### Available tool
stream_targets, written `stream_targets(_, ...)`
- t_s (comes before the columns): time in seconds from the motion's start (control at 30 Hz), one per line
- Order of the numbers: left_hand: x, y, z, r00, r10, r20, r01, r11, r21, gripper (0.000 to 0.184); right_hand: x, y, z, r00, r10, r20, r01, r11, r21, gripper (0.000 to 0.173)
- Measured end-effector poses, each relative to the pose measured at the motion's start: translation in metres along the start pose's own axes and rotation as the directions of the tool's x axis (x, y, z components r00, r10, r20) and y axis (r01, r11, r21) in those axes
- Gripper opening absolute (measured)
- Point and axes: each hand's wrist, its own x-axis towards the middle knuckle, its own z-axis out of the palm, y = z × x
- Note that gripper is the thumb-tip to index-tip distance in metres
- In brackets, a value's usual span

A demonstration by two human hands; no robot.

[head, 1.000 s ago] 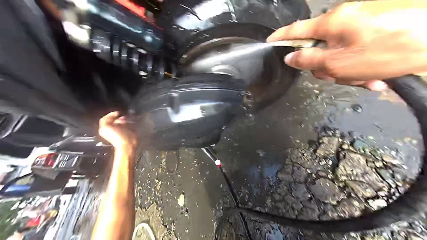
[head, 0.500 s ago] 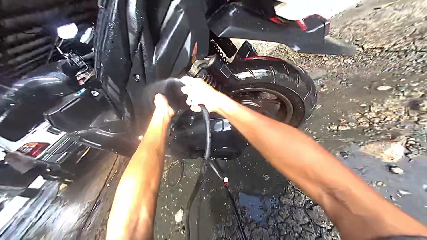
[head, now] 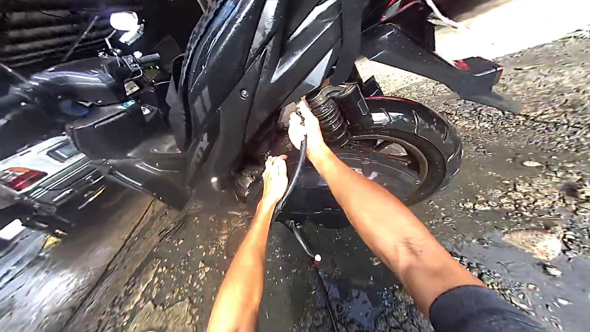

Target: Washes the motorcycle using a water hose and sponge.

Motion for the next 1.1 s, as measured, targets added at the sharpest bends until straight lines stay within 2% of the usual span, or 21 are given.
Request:
stream_targets(0.13,0.003,-0.019,0.011,0.993,-0.052,-0.11,0.054,0.998,0.015,0.049,0.014,0.006,-0.007,0.994,-0.057,0.097,0.052,0.997,0.05,0.054)
stream_targets(0.2,0.003,-0.025,0.019,0.986,-0.024,-0.164,0.033,0.998,0.055,0.05,0.01,0.003,-0.008,0.988,-0.069,0.139,0.064,0.997,0.044,0.056)
stream_targets(0.37,0.003,-0.027,0.022,0.988,-0.019,-0.154,0.029,0.998,0.059,0.049,0.004,-0.002,-0.003,0.973,-0.114,0.198,0.127,0.99,-0.054,0.062)
stream_targets(0.53,0.002,-0.027,0.025,0.984,-0.001,-0.178,0.013,0.998,0.066,0.048,0.021,-0.003,-0.009,0.956,-0.041,0.289,0.074,0.992,-0.105,0.068)
stream_targets(0.9,0.001,-0.026,0.022,0.986,0.006,-0.164,0.006,0.997,0.073,0.049,0.021,-0.009,-0.004,0.972,0.037,0.231,0.033,0.957,-0.29,0.064)
stream_targets(1.1,0.003,-0.028,0.024,0.983,0.022,-0.184,-0.005,0.996,0.092,0.049,0.017,-0.011,0.004,0.992,0.11,0.059,-0.062,0.848,-0.526,0.057)
